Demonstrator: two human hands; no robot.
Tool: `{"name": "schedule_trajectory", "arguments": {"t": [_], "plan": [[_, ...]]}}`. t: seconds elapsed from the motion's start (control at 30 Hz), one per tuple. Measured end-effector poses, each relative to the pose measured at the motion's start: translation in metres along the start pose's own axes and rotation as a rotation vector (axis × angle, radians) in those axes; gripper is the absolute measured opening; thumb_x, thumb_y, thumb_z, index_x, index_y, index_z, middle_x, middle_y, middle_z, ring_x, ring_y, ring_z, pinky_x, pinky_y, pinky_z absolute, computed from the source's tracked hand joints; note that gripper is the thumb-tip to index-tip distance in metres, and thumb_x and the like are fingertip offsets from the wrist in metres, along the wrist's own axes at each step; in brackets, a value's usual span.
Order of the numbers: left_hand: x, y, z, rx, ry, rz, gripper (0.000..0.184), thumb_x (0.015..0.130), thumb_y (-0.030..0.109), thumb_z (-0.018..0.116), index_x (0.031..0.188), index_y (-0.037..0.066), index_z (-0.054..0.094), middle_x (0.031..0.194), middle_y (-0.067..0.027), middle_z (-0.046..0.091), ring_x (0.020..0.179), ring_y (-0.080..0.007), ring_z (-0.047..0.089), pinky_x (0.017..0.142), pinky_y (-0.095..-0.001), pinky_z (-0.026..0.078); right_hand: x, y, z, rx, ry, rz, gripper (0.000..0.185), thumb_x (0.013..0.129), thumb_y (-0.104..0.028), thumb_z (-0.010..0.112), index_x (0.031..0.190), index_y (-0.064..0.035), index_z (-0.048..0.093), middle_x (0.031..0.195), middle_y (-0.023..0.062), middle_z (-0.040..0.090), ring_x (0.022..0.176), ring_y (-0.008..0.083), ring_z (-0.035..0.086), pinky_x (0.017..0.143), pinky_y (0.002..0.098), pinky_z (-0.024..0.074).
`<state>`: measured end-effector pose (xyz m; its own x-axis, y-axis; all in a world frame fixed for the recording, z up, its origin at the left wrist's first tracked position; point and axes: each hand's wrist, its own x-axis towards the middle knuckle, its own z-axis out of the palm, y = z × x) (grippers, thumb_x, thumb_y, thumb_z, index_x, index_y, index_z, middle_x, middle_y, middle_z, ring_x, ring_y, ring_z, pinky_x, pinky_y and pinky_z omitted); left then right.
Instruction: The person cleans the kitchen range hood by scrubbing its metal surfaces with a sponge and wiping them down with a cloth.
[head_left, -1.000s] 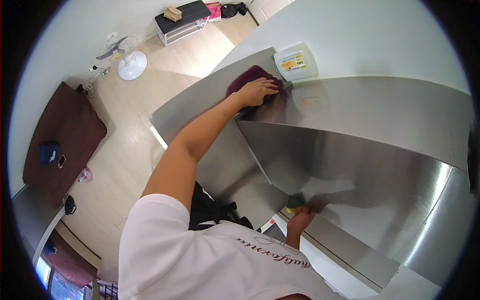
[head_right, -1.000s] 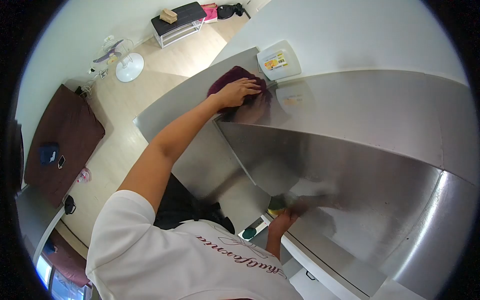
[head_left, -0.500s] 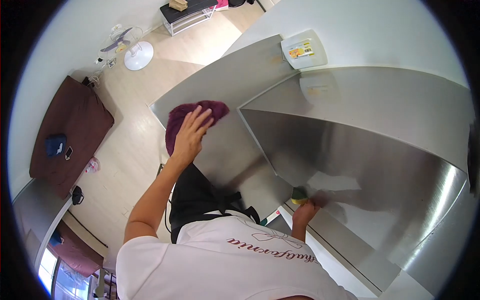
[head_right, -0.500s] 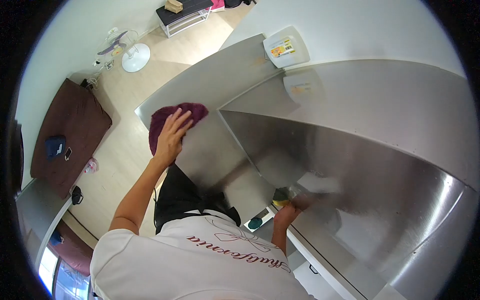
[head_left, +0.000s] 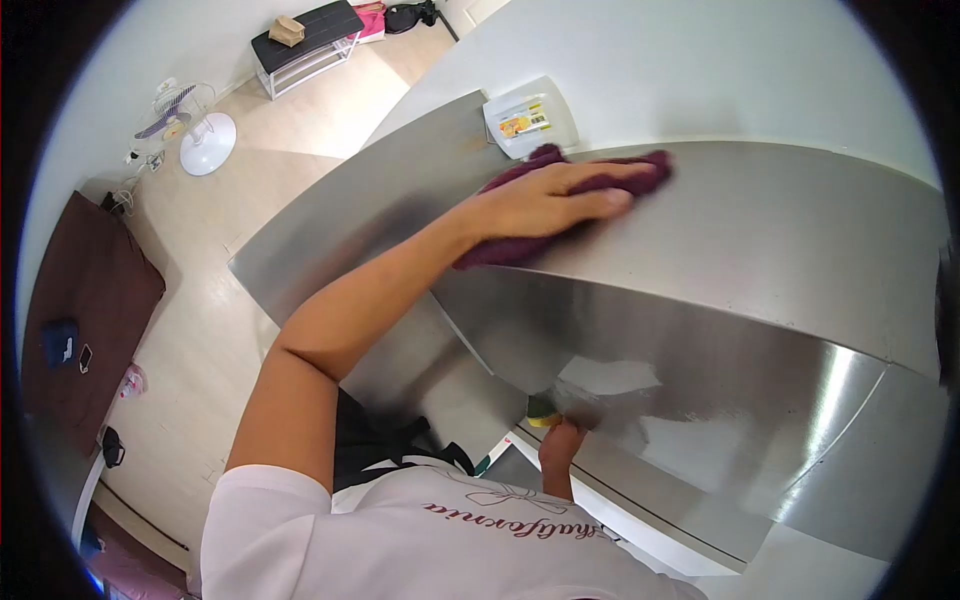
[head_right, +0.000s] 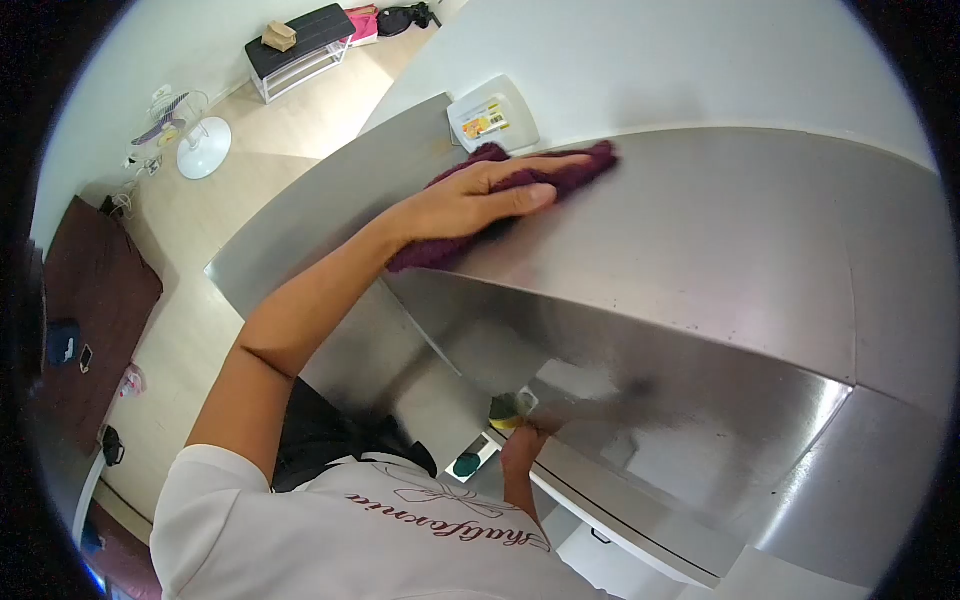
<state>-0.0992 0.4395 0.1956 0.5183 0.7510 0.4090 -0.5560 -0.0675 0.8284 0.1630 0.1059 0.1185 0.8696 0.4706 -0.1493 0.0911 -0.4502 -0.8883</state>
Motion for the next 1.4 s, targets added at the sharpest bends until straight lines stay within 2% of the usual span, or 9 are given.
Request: {"name": "schedule_trajectory", "arguments": {"t": [0.13,0.37,0.57,0.67,0.83,0.9,1.0,1.23,1.4], "plan": [[-0.039,-0.119,-0.048,0.13,0.12,-0.292,0.047,0.098,0.033,0.045,0.138,0.008,0.041,0.134,-0.0071,0.048,0.12,-0.0138,0.042,0.103,-0.0266,0.03,-0.01,-0.015,0.013,0.205,0.027,0.099,0.032,0.093,-0.016,0.049,0.123,-0.0097,0.041,0.121,0.0033,0.047,0.111,0.0169,0.045,0.097,0.0307,0.0346],[-0.075,-0.022,-0.011,0.083,0.265,-0.106,0.041,0.096,0.034,0.049,0.126,0.006,0.055,0.115,-0.0081,0.062,0.106,-0.013,0.053,0.094,-0.0273,0.039,-0.021,-0.046,0.037,0.085,-0.065,0.118,0.03,0.095,-0.025,0.047,0.119,-0.0088,0.044,0.115,0.0026,0.049,0.106,0.0168,0.046,0.095,0.0303,0.0345],[-0.107,-0.095,-0.032,0.133,0.397,-0.357,0.041,0.1,0.035,0.037,0.128,0.01,0.054,0.122,-0.0126,0.057,0.114,-0.0185,0.049,0.101,-0.0299,0.034,-0.015,-0.042,0.035,0.089,-0.118,0.101,0.032,0.095,-0.027,0.047,0.121,-0.0083,0.044,0.118,0.0037,0.047,0.108,0.0169,0.045,0.097,0.0308,0.0334],[-0.123,-0.135,-0.059,0.653,0.266,-0.278,0.046,0.099,0.035,0.03,0.129,0.005,0.051,0.138,-0.0141,0.043,0.131,-0.0311,0.034,0.109,-0.0399,0.025,-0.007,-0.033,0.031,0.113,-0.095,0.106,0.035,0.095,-0.025,0.049,0.123,-0.0066,0.043,0.12,0.0048,0.047,0.109,0.0177,0.045,0.097,0.0314,0.0343],[-0.129,-0.144,-0.077,1.433,0.248,-0.023,0.042,0.095,0.032,0.042,0.126,0.006,0.053,0.142,-0.0089,0.039,0.132,-0.0261,0.035,0.108,-0.0406,0.026,0.011,-0.014,0.01,0.004,-0.242,-0.014,0.037,0.094,-0.022,0.05,0.125,-0.0034,0.042,0.124,0.0067,0.047,0.112,0.0186,0.045,0.099,0.0321,0.0341],[-0.128,-0.139,-0.083,1.673,0.427,-0.055,0.041,0.09,0.028,0.048,0.123,0.004,0.054,0.14,-0.0088,0.041,0.13,-0.026,0.037,0.108,-0.0405,0.027,0.021,-0.004,-0.006,-0.718,-0.37,-0.26,0.035,0.094,-0.02,0.05,0.124,-0.0025,0.042,0.126,0.0084,0.046,0.114,0.0192,0.044,0.101,0.0326,0.0322],[-0.141,-0.128,-0.101,1.838,0.729,-0.227,0.045,0.087,0.023,0.051,0.127,0.003,0.049,0.131,-0.0154,0.047,0.121,-0.0355,0.043,0.105,-0.0462,0.03,0.015,0.001,0.007,0.082,-0.166,0.003,0.031,0.093,-0.017,0.05,0.12,-0.0046,0.045,0.12,0.0052,0.049,0.111,0.0177,0.046,0.099,0.0311,0.0334],[-0.156,-0.101,-0.118,1.706,0.838,-0.634,0.032,0.086,0.033,0.055,0.106,0.008,0.059,0.1,-0.0131,0.06,0.095,-0.0319,0.056,0.078,-0.0485,0.044,0.016,0.014,-0.002,-0.09,-0.189,0.04,0.033,0.094,-0.018,0.05,0.124,-0.0079,0.041,0.13,0.0051,0.045,0.118,0.0177,0.044,0.102,0.0325,0.0331],[-0.06,-0.146,-0.159,1.436,0.662,-0.452,0.025,0.084,0.025,0.053,0.098,0.008,0.064,0.098,-0.0144,0.064,0.092,-0.0332,0.061,0.077,-0.0461,0.048,-0.017,-0.027,0.029,0.17,-0.064,0.193,0.035,0.094,-0.02,0.051,0.126,-0.0097,0.039,0.129,0.0042,0.046,0.118,0.0175,0.044,0.101,0.0327,0.0344]]}}
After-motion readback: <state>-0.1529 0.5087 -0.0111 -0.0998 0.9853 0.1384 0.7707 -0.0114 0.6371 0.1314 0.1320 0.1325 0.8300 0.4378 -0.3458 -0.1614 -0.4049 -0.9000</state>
